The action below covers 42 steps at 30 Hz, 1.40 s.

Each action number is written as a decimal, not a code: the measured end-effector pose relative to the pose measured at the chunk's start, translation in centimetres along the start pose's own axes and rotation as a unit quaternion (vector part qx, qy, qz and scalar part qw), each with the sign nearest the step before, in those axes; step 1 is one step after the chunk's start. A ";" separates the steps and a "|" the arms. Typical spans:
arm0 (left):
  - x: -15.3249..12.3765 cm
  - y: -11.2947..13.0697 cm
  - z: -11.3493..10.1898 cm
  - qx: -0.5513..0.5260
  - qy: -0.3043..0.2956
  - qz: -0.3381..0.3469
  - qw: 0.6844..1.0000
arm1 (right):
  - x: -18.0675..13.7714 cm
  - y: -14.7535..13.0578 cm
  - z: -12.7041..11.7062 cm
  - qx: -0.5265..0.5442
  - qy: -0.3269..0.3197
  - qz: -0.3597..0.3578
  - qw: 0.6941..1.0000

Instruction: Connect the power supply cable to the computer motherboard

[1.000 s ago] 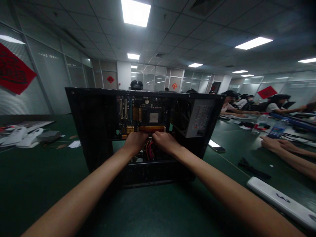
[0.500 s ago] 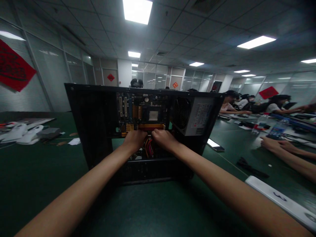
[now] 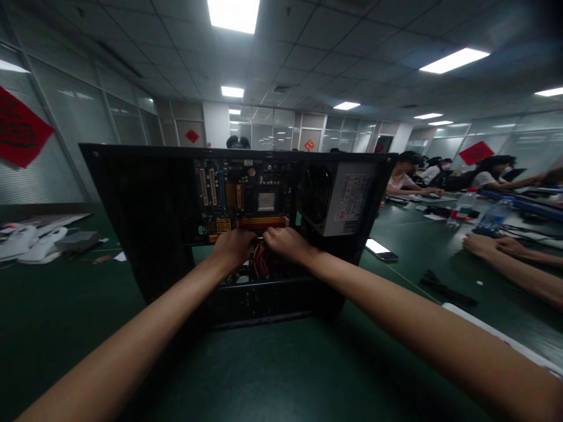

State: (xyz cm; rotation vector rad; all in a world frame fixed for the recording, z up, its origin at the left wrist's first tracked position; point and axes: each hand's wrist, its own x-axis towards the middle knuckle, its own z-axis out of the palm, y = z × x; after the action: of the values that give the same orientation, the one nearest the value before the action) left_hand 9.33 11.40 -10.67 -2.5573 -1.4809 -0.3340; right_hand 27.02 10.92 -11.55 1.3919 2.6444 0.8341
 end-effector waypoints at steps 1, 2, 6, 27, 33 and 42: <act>0.0 0.0 0.1 -0.002 0.001 0.000 1.000 | 0.0 0.1 0.1 0.011 -0.003 0.012 1.000; 0.1 -0.1 0.1 -0.003 0.002 0.001 1.000 | 0.0 0.1 0.2 0.021 -0.006 0.024 0.999; 0.2 -0.3 0.4 -0.010 0.008 -0.004 1.000 | 0.1 0.0 0.3 0.054 -0.007 0.065 0.996; 0.3 -0.6 0.5 0.033 0.016 -0.009 0.999 | -0.9 0.1 -0.1 0.103 0.005 0.054 0.993; 0.5 -0.3 0.7 0.042 0.010 -0.007 0.999 | -0.5 0.1 0.3 0.106 0.011 0.067 0.992; 0.3 0.9 0.3 0.066 0.002 -0.019 0.998 | -0.4 0.1 0.5 0.096 0.006 0.062 0.993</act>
State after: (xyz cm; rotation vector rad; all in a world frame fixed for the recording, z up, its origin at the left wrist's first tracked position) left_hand 10.28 11.32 -10.85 -2.4267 -1.4988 -0.2374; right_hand 27.47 10.86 -11.99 1.6150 2.7337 0.6111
